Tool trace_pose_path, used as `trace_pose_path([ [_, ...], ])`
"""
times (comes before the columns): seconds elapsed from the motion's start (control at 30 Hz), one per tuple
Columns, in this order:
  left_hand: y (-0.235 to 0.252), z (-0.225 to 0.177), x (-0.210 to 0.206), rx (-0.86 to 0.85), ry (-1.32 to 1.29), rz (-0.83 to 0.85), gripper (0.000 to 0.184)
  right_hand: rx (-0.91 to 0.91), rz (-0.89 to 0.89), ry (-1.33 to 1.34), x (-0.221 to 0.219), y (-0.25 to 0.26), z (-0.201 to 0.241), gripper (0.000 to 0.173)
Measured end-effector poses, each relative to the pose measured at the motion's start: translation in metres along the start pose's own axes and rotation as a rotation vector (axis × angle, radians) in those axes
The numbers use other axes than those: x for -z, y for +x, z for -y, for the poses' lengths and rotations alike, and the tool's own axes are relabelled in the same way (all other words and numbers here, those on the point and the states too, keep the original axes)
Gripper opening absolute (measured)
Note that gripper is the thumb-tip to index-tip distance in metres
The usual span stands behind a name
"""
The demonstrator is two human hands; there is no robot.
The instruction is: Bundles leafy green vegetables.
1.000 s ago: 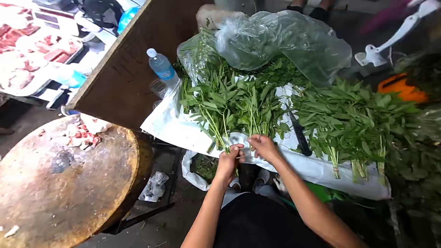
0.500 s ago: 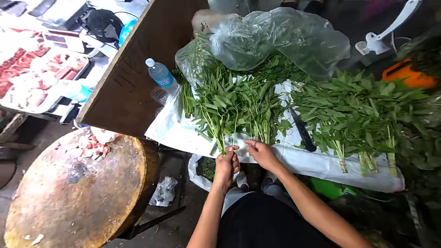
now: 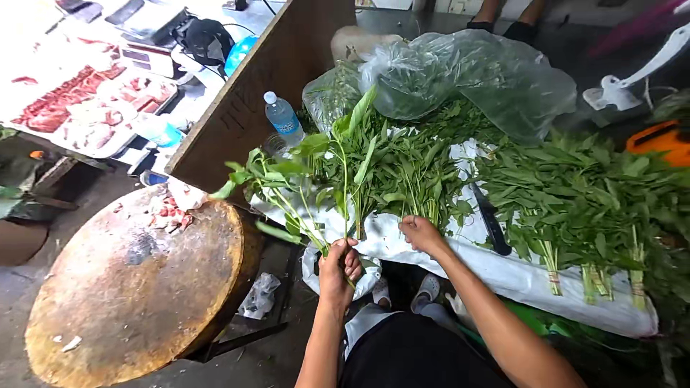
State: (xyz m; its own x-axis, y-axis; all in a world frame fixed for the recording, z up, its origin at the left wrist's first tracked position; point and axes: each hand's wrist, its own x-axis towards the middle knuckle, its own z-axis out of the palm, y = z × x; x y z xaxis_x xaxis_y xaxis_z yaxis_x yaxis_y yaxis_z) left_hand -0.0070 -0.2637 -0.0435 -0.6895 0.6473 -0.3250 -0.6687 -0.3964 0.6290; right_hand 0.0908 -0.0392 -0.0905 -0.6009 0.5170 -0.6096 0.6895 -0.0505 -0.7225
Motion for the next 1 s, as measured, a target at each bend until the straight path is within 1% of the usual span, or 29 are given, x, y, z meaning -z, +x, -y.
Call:
trace_pose_path([
  [0.07, 0.001, 0.001, 0.001, -0.020, -0.043, 0.033, 0.025, 0.125, 0.038, 0.244, 0.013, -0.022, -0.006, 0.029],
  [0.1, 0.003, 0.003, 0.001, -0.024, -0.053, 0.061, 0.023, 0.156, 0.085, 0.412, 0.021, -0.031, -0.012, 0.027],
  [0.2, 0.012, 0.009, -0.007, 0.028, -0.041, 0.129, 0.020, 0.246, 0.330, 0.867, 0.046, -0.055, -0.032, 0.022],
  [0.23, 0.015, 0.012, -0.011, 0.061, -0.054, 0.156, 0.019, 0.271, 0.382, 0.955, 0.052, -0.057, -0.039, 0.021],
  [0.27, 0.018, 0.015, -0.014, 0.097, -0.072, 0.180, 0.018, 0.270, 0.395, 1.000, 0.056, -0.057, -0.048, 0.022],
  [0.3, 0.021, 0.020, -0.017, 0.131, -0.083, 0.203, 0.018, 0.256, 0.380, 1.033, 0.058, -0.056, -0.056, 0.022],
  [0.37, 0.028, 0.029, -0.025, 0.166, -0.080, 0.232, 0.018, 0.283, 0.378, 1.114, 0.061, -0.061, -0.064, 0.017],
  [0.43, 0.032, 0.034, -0.033, 0.180, -0.054, 0.252, 0.017, 0.357, 0.448, 1.160, 0.067, -0.072, -0.065, 0.013],
  [0.5, 0.035, 0.043, -0.038, 0.207, -0.018, 0.243, 0.016, 0.358, 0.463, 1.135, 0.068, -0.074, -0.069, 0.016],
  [0.57, 0.039, 0.056, -0.042, 0.237, 0.042, 0.195, 0.015, 0.297, 0.441, 1.112, 0.063, -0.069, -0.073, 0.016],
  [0.63, 0.040, 0.071, -0.046, 0.260, 0.113, 0.140, 0.018, 0.263, 0.442, 1.116, 0.056, -0.068, -0.071, 0.016],
  [0.73, 0.036, 0.085, -0.053, 0.274, 0.199, 0.097, 0.021, 0.259, 0.535, 1.161, 0.040, -0.076, -0.065, 0.014],
  [0.83, 0.033, 0.090, -0.059, 0.277, 0.240, 0.164, 0.022, 0.227, 0.713, 1.235, 0.022, -0.080, -0.060, 0.014],
  [0.87, 0.030, 0.091, -0.060, 0.285, 0.253, 0.189, 0.019, 0.200, 0.757, 1.247, 0.017, -0.081, -0.059, 0.015],
  [0.9, 0.028, 0.091, -0.059, 0.293, 0.268, 0.212, 0.016, 0.156, 0.773, 1.252, 0.013, -0.081, -0.058, 0.016],
  [0.93, 0.027, 0.091, -0.057, 0.297, 0.273, 0.236, 0.017, 0.100, 0.758, 1.237, 0.010, -0.081, -0.056, 0.017],
  [1.0, 0.024, 0.086, -0.054, 0.269, 0.313, 0.274, 0.021, 0.016, 0.683, 1.157, 0.005, -0.083, -0.052, 0.022],
])
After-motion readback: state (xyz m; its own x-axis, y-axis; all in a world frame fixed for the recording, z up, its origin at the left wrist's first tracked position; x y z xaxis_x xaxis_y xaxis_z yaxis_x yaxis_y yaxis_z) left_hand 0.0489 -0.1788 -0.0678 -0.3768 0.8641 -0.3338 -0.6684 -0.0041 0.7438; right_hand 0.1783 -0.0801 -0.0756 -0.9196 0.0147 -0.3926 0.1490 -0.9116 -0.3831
